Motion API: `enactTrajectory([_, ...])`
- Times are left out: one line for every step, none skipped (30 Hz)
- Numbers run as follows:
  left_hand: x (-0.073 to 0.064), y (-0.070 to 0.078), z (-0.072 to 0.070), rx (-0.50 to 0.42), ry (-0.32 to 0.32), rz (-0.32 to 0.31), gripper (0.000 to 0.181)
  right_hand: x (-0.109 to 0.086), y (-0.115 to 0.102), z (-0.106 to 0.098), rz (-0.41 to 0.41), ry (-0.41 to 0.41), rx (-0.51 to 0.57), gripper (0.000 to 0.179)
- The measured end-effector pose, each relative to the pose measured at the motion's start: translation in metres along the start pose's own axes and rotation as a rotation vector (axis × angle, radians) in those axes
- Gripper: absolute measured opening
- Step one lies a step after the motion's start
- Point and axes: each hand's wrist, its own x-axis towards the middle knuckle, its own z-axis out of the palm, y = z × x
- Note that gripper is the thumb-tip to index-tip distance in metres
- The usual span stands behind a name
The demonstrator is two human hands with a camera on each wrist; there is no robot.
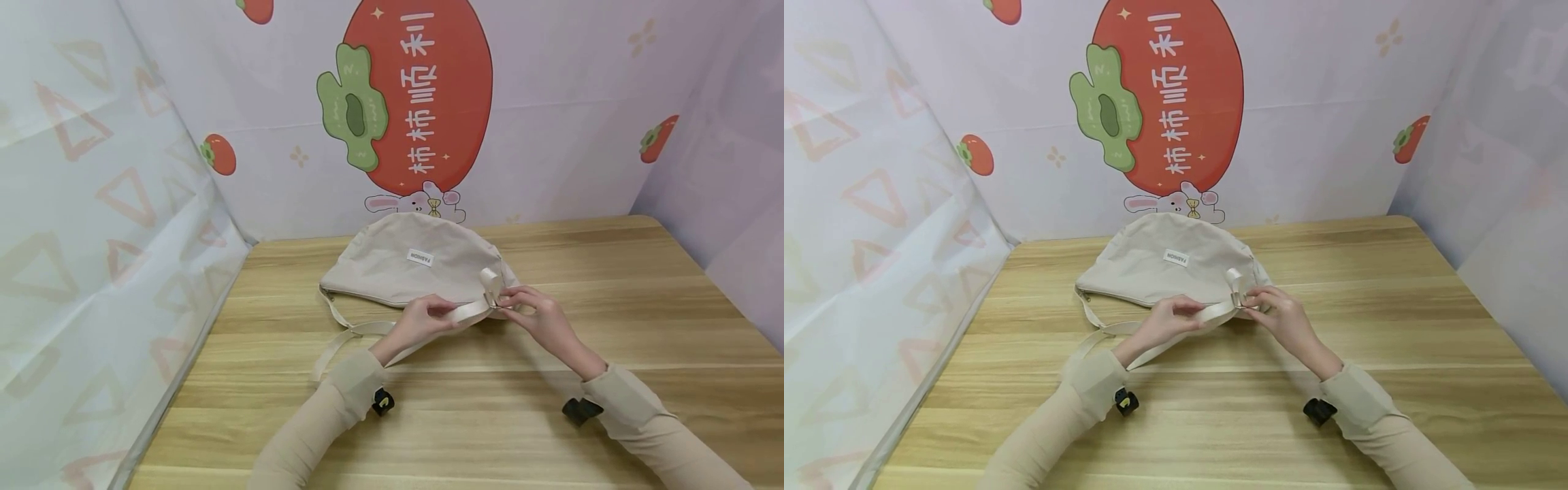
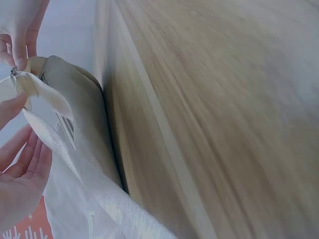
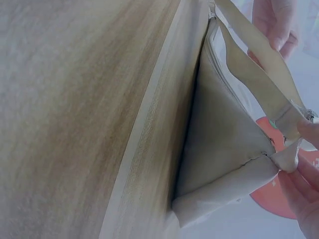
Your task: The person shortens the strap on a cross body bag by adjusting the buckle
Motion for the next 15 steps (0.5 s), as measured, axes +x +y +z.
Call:
enactTrajectory([-0.002,-0.001,-0.003,-0.004,-0.001,0.002,0.031,0.000,0.000,0.000,-0.003,0.002,-0.001,0.029])
enactTrajectory([-0.004,-0.003,-0.005,-0.005,-0.003,0.007,0.030,0.000,0.000,0.000,-0.004,0.004,-0.002,0.029])
enactTrajectory([-0.006,-0.004,-0.008,-0.003,-0.003,0.012,0.030,0.000,0.001,0.000,-0.003,0.005,-0.004,0.029])
enactTrajectory([-0.008,-0.005,-0.011,-0.007,-0.002,0.019,0.030,0.000,0.001,0.000,-0.002,0.006,-0.007,0.029])
enactTrajectory([-0.011,-0.006,-0.014,-0.014,-0.002,0.023,0.029,0.000,0.001,0.000,0.000,0.006,-0.010,0.029])
enactTrajectory([-0.013,-0.008,-0.016,-0.011,0.000,0.033,0.029,0.000,0.001,0.000,0.004,0.007,-0.013,0.029])
enactTrajectory([-0.016,-0.004,-0.020,-0.011,-0.001,0.033,0.029,0.000,0.001,0.000,0.005,0.008,-0.013,0.029])
enactTrajectory([-0.020,-0.001,-0.024,-0.004,0.001,0.034,0.028,0.000,0.001,0.000,0.009,0.008,-0.010,0.029])
enactTrajectory([-0.022,-0.002,-0.026,0.000,0.004,0.040,0.028,0.000,0.001,0.000,0.011,0.008,-0.007,0.029])
enactTrajectory([-0.024,-0.003,-0.028,0.006,0.005,0.046,0.028,0.001,0.000,-0.001,0.010,0.010,-0.004,0.028])
enactTrajectory([-0.026,-0.004,-0.030,0.012,0.004,0.046,0.027,0.001,0.000,-0.001,0.010,0.011,0.001,0.029])
enactTrajectory([-0.027,-0.005,-0.032,0.020,0.002,0.044,0.027,0.001,0.000,-0.001,0.009,0.012,0.005,0.029])
enactTrajectory([-0.029,-0.006,-0.034,0.024,-0.003,0.037,0.027,0.001,0.000,-0.001,0.008,0.013,0.008,0.029])
enactTrajectory([-0.029,-0.012,-0.035,0.034,-0.002,0.045,0.027,0.001,0.000,-0.001,0.009,0.013,0.009,0.029])
enactTrajectory([-0.030,-0.017,-0.036,0.038,-0.004,0.042,0.027,0.001,0.000,-0.001,0.009,0.012,0.008,0.029])
